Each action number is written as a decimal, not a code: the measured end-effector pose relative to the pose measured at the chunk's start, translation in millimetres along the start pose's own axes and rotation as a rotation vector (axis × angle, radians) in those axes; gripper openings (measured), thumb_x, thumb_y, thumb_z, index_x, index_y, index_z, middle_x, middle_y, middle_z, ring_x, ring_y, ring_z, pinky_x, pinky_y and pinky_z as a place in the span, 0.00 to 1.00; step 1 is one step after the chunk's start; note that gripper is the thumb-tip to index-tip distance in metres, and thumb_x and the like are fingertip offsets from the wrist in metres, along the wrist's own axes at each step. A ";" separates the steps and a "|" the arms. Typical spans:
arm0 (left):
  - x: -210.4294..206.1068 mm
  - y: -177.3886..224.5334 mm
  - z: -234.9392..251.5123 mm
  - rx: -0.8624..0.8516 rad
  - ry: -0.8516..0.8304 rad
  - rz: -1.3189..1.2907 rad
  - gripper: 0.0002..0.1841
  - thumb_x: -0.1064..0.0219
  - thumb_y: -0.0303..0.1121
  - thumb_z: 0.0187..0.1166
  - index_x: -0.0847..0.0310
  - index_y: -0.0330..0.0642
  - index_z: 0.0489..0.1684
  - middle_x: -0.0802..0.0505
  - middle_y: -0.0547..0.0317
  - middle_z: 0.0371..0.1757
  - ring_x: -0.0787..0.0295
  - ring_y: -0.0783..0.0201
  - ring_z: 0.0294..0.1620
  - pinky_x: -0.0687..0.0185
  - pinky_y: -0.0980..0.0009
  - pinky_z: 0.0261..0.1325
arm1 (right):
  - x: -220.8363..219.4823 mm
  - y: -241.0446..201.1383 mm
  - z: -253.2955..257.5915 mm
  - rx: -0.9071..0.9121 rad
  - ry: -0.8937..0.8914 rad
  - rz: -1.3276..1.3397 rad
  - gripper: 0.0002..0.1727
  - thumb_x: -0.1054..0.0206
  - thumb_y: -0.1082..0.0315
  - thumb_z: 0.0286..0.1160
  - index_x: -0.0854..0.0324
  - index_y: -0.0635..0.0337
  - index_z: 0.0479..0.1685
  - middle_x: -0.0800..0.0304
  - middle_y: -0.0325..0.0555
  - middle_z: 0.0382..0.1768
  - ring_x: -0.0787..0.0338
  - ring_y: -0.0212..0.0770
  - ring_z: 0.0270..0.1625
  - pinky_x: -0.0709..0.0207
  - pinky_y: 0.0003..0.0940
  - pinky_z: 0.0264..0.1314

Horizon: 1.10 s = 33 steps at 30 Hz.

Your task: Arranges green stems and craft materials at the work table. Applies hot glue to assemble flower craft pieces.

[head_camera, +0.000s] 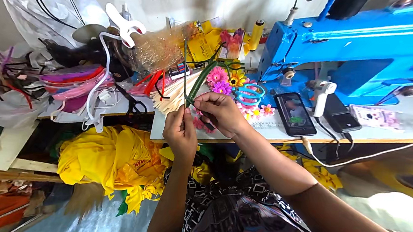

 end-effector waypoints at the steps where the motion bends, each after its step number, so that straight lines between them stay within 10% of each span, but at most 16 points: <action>1: 0.3 -0.1 0.0 0.004 0.005 -0.001 0.12 0.36 0.28 0.86 0.11 0.28 0.54 0.17 0.55 0.37 0.20 0.78 0.33 0.23 0.88 0.36 | -1.3 -0.1 -0.6 0.000 0.006 0.020 0.03 0.34 0.75 0.80 0.15 0.63 0.42 0.13 0.37 0.29 0.23 0.23 0.21 0.30 0.16 0.22; 28: -16.2 -6.8 -5.8 0.057 -0.064 -0.244 0.15 0.48 0.32 0.93 0.19 0.36 0.38 0.23 0.68 0.25 0.30 0.81 0.20 0.30 0.85 0.24 | -20.2 -13.5 0.9 0.000 -0.088 0.048 0.12 0.38 0.72 0.85 0.12 0.66 0.56 0.21 0.31 0.18 0.37 0.19 0.12 0.42 0.14 0.13; 33: -23.7 -6.2 -2.2 0.157 -0.194 -0.372 0.14 0.48 0.33 0.93 0.20 0.40 0.36 0.25 0.72 0.23 0.32 0.82 0.18 0.33 0.86 0.22 | -12.5 -21.3 3.5 0.040 -0.055 0.011 0.07 0.36 0.76 0.80 0.12 0.64 0.44 0.15 0.33 0.20 0.35 0.18 0.12 0.41 0.13 0.13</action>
Point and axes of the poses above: each hand's wrist, its own z-axis towards the middle knuckle, its own x-axis out of the back of the hand, y = z × x, the point moved 10 cm from there along z, towards the middle knuckle
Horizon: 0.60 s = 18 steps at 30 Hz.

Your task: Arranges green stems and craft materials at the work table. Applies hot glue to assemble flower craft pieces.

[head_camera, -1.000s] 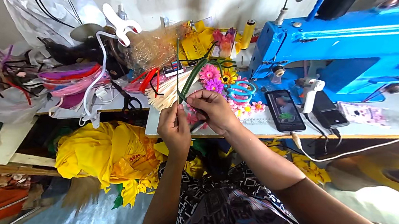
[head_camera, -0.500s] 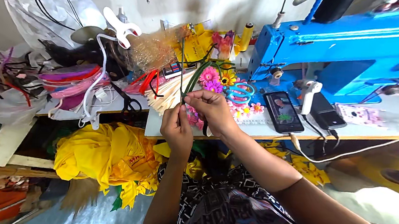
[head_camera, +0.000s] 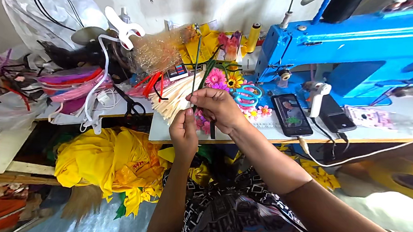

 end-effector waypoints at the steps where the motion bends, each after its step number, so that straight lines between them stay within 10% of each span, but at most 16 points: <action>1: -1.5 -1.4 -0.2 0.032 -0.009 -0.016 0.14 0.48 0.33 0.93 0.19 0.40 0.38 0.24 0.71 0.23 0.32 0.82 0.18 0.33 0.86 0.22 | 2.6 0.6 1.1 0.005 0.017 -0.004 0.06 0.34 0.76 0.80 0.12 0.63 0.43 0.15 0.33 0.20 0.35 0.18 0.12 0.42 0.13 0.14; 9: -0.5 1.9 -4.2 -0.053 0.078 0.113 0.12 0.42 0.29 0.89 0.15 0.29 0.47 0.16 0.64 0.32 0.23 0.82 0.26 0.24 0.87 0.31 | 8.6 10.0 4.8 0.015 0.090 -0.013 0.04 0.29 0.76 0.73 0.16 0.59 0.34 0.21 0.31 0.14 0.33 0.19 0.12 0.42 0.14 0.14; 18: 11.0 -3.6 2.4 0.049 0.170 0.007 0.13 0.47 0.33 0.93 0.18 0.41 0.40 0.23 0.72 0.23 0.28 0.81 0.20 0.29 0.85 0.25 | -5.1 4.2 -21.8 0.166 0.128 -0.175 0.12 0.34 0.72 0.83 0.30 0.57 0.57 0.24 0.38 0.17 0.27 0.26 0.14 0.33 0.17 0.17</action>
Point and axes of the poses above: each hand's wrist, its own z-axis towards the middle knuckle, its own x-axis out of the back of the hand, y = z × x, the point moved 10 cm from there along z, towards the middle knuckle
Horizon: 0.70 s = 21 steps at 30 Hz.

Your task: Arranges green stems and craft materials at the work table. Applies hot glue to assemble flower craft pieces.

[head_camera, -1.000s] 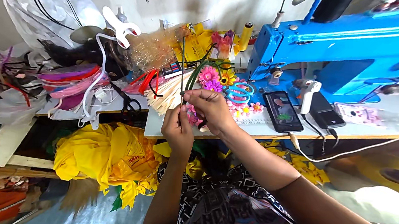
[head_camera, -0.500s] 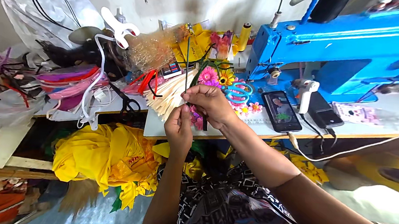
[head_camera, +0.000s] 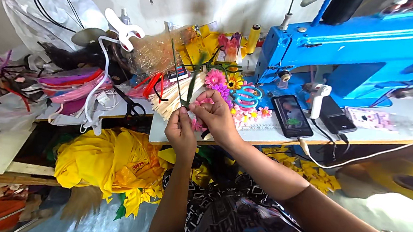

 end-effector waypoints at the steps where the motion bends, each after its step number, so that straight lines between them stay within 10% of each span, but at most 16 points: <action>1: -0.1 1.3 -0.2 0.002 -0.003 -0.004 0.13 0.48 0.34 0.93 0.18 0.41 0.39 0.23 0.72 0.24 0.28 0.81 0.20 0.29 0.85 0.25 | 1.2 3.0 2.3 -0.023 0.005 0.020 0.12 0.33 0.72 0.81 0.29 0.58 0.56 0.21 0.34 0.17 0.25 0.23 0.16 0.31 0.16 0.19; 21: -25.0 -7.3 -1.4 0.287 -0.379 -0.231 0.16 0.55 0.37 0.95 0.21 0.49 0.39 0.28 0.74 0.20 0.40 0.81 0.15 0.42 0.86 0.18 | 9.4 6.7 18.4 -0.101 -0.158 0.125 0.07 0.33 0.77 0.77 0.09 0.64 0.43 0.13 0.33 0.21 0.27 0.19 0.15 0.33 0.14 0.18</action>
Point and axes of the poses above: each hand's wrist, its own z-axis towards the middle knuckle, its own x-axis out of the back of the hand, y = z × x, the point moved 10 cm from there along z, towards the middle knuckle
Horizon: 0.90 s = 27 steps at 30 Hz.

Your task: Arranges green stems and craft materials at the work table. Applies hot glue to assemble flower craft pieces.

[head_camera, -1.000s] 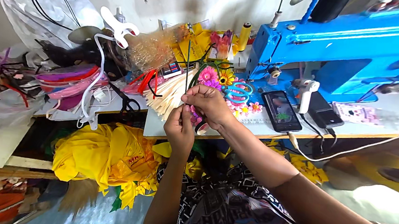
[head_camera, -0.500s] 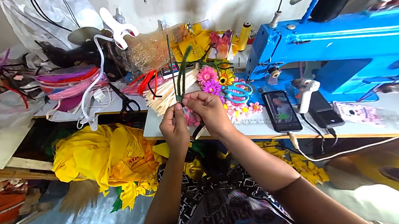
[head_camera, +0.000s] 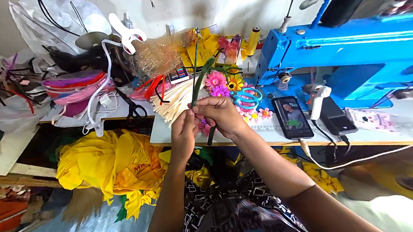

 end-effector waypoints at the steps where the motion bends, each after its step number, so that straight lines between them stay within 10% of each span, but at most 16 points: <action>1: -0.1 -2.1 -0.4 0.017 0.016 -0.024 0.16 0.55 0.37 0.95 0.22 0.49 0.40 0.28 0.74 0.20 0.40 0.81 0.15 0.42 0.86 0.18 | 0.7 0.7 -0.4 0.007 0.019 -0.003 0.06 0.33 0.77 0.76 0.09 0.64 0.42 0.14 0.32 0.20 0.27 0.19 0.16 0.32 0.14 0.18; 13: 5.1 14.2 -14.3 -0.301 0.245 0.567 0.14 0.51 0.32 0.93 0.21 0.31 0.48 0.20 0.60 0.31 0.26 0.77 0.27 0.27 0.81 0.33 | -0.3 7.3 -2.5 -0.024 0.106 0.006 0.05 0.32 0.75 0.78 0.10 0.64 0.40 0.15 0.34 0.18 0.27 0.20 0.13 0.33 0.15 0.15; 19: 1.0 -7.2 -6.9 0.064 0.040 -0.187 0.17 0.60 0.36 0.93 0.28 0.55 0.33 0.29 0.77 0.21 0.41 0.84 0.15 0.44 0.89 0.18 | -7.9 4.6 0.4 -0.008 -0.104 0.014 0.08 0.36 0.73 0.81 0.10 0.63 0.43 0.21 0.28 0.14 0.27 0.20 0.14 0.31 0.15 0.18; 27: -20.7 -5.3 -12.3 0.365 -0.253 -0.587 0.22 0.62 0.38 0.91 0.27 0.54 0.23 0.26 0.74 0.17 0.37 0.83 0.12 0.42 0.89 0.14 | -6.7 -16.9 0.5 0.101 -0.154 -0.148 0.06 0.33 0.75 0.78 0.09 0.64 0.41 0.16 0.29 0.17 0.27 0.17 0.15 0.33 0.14 0.17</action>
Point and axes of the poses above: each hand's wrist, its own z-axis towards the middle knuckle, its own x-axis out of the back of the hand, y = z × x, the point moved 10 cm from there along z, towards the middle knuckle
